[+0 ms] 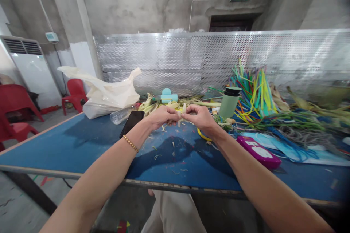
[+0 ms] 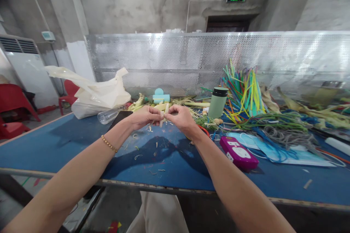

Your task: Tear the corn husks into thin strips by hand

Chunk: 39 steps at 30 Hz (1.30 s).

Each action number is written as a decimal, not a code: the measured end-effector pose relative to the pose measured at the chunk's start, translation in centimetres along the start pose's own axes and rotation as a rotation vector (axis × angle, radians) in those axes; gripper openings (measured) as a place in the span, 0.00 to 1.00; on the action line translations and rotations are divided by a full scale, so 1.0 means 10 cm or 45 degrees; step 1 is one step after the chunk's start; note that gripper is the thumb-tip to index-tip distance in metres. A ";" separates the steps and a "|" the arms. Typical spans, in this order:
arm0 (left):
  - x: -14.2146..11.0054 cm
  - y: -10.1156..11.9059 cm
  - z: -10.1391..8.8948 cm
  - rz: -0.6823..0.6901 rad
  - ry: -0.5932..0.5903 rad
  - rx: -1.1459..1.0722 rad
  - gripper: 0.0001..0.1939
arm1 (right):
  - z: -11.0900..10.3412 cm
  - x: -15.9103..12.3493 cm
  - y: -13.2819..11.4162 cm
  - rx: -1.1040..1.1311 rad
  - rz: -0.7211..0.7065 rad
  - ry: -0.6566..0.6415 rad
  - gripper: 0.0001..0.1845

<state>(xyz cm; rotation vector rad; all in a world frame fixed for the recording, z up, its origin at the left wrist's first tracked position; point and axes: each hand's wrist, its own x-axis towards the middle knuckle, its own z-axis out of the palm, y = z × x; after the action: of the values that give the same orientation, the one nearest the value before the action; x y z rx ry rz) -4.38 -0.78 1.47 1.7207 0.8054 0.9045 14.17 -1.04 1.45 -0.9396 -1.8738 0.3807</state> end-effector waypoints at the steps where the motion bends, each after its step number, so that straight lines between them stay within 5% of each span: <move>1: 0.00 0.00 0.00 -0.003 -0.004 0.001 0.10 | 0.00 0.00 0.00 0.000 0.000 0.002 0.10; 8: -0.02 0.02 0.02 0.032 -0.017 0.044 0.14 | 0.01 0.01 0.02 -0.005 0.000 0.009 0.09; 19: -0.01 0.02 0.06 0.074 0.119 0.181 0.03 | 0.04 0.01 0.06 -0.014 -0.037 0.005 0.13; 26: 0.02 0.01 0.04 0.088 0.125 0.122 0.04 | 0.01 -0.01 0.01 0.068 0.015 -0.101 0.14; 32: 0.00 0.01 0.04 0.007 0.073 0.120 0.03 | -0.02 -0.01 0.00 0.034 0.042 -0.212 0.15; 39: 0.01 0.00 -0.02 0.052 -0.048 -0.095 0.12 | -0.05 0.00 0.00 -0.045 0.013 -0.115 0.15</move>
<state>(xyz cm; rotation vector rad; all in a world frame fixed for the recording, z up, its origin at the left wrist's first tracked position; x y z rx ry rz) -4.46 -0.58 1.59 1.6895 0.7056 0.9158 14.56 -1.09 1.72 -0.9702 -1.9642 0.4031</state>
